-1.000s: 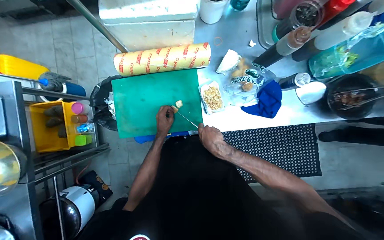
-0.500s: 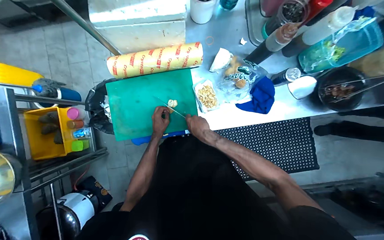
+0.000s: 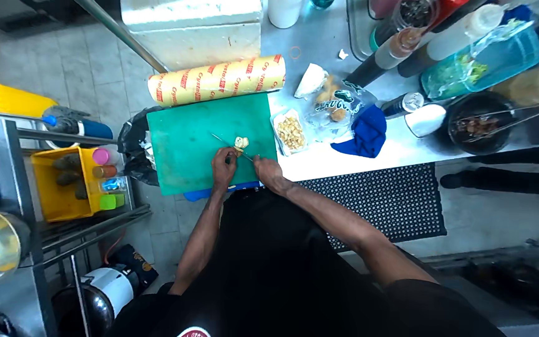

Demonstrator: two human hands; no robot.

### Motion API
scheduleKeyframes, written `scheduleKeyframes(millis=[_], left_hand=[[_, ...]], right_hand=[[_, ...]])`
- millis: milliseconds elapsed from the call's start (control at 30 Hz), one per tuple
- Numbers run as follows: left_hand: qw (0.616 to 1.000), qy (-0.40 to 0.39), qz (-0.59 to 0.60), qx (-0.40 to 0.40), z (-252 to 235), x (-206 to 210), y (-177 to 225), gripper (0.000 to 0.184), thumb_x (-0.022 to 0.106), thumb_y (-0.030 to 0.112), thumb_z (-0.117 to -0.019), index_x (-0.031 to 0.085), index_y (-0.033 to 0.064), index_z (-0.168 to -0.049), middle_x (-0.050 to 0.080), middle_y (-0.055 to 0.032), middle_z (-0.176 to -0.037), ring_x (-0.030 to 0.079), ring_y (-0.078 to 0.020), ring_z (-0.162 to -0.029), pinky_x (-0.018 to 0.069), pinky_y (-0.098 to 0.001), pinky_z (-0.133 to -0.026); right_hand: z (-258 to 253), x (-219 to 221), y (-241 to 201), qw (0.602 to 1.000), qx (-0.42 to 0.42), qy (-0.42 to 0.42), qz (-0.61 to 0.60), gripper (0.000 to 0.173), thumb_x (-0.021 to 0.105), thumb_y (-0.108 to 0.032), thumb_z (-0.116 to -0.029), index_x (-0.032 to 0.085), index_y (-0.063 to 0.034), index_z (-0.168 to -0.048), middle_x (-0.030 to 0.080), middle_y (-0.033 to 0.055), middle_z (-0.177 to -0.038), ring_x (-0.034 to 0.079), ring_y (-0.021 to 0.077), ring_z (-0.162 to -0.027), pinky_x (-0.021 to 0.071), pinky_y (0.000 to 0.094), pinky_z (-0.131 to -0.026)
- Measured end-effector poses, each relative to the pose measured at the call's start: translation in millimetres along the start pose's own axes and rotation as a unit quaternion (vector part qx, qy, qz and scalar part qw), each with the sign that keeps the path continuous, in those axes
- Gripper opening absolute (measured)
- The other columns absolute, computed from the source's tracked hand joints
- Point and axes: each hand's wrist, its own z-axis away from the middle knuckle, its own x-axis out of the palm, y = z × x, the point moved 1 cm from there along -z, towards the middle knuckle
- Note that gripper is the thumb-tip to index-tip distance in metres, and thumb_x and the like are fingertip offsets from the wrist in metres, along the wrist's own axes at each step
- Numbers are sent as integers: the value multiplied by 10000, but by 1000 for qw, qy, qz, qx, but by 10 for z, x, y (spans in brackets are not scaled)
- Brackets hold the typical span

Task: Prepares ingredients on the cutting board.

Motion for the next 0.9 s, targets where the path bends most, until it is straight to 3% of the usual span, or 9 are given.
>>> scheduleKeyframes(millis=[67, 200, 467, 633, 733, 800, 900], left_hand=[[1000, -7, 3, 3, 4, -15, -13, 178, 653, 125, -998, 677, 69, -1165, 661, -122, -1233, 702, -207, -1005, 615, -411, -869], [1000, -19, 0, 7, -58, 3, -25, 186, 645, 120, -998, 682, 76, -1175, 657, -117, -1242, 703, -191, -1012, 611, -397, -891], [1000, -7, -15, -7, -110, 25, -2, 146, 670, 108, -981, 689, 72, -1122, 673, -113, -1182, 703, -190, -971, 615, -392, -858], [999, -33, -6, 16, -17, -36, -3, 189, 640, 131, -1005, 674, 60, -1177, 655, -139, -1237, 696, -198, -1031, 609, -386, -894], [997, -67, -1, 30, 64, -183, 12, 266, 691, 171, -982, 636, 98, -1231, 622, -109, -1288, 678, -187, -1063, 607, -383, -895], [995, -82, -8, 48, -36, -176, -20, 273, 703, 175, -980, 632, 69, -1222, 612, -135, -1285, 670, -208, -1066, 591, -390, -913], [996, -31, -23, 76, -291, -38, -244, 239, 670, 171, -993, 683, 6, -1166, 652, -172, -1221, 687, -225, -1047, 595, -365, -923]], right_hand=[[-49, -16, -41, 1000, -10, 4, -8, 191, 487, -93, -1036, 582, -31, -1191, 692, 219, -973, 713, 422, -911, 583, 549, -701], [-141, -1, 129, 999, -37, 7, -30, 330, 402, -301, -1102, 613, -54, -1166, 692, 209, -970, 708, 413, -925, 576, 556, -724], [-99, -25, 62, 999, -9, -1, -42, 286, 420, -259, -1086, 601, -72, -1202, 699, 210, -992, 714, 415, -933, 582, 568, -718], [-165, 44, 147, 997, -18, -4, -69, 379, 388, -367, -1101, 621, -80, -1184, 701, 206, -993, 711, 412, -948, 580, 575, -740], [-165, 50, 170, 987, 2, -27, -156, 423, 416, -403, -1094, 652, -58, -1164, 698, 215, -1023, 699, 413, -987, 566, 604, -795], [-139, 36, 191, 985, 24, -14, -172, 434, 427, -416, -1091, 656, -52, -1148, 695, 217, -1024, 696, 413, -988, 566, 607, -793], [-128, 11, 179, 988, 46, 3, -150, 433, 417, -426, -1093, 653, -78, -1194, 699, 212, -1052, 699, 411, -1001, 567, 608, -793]])
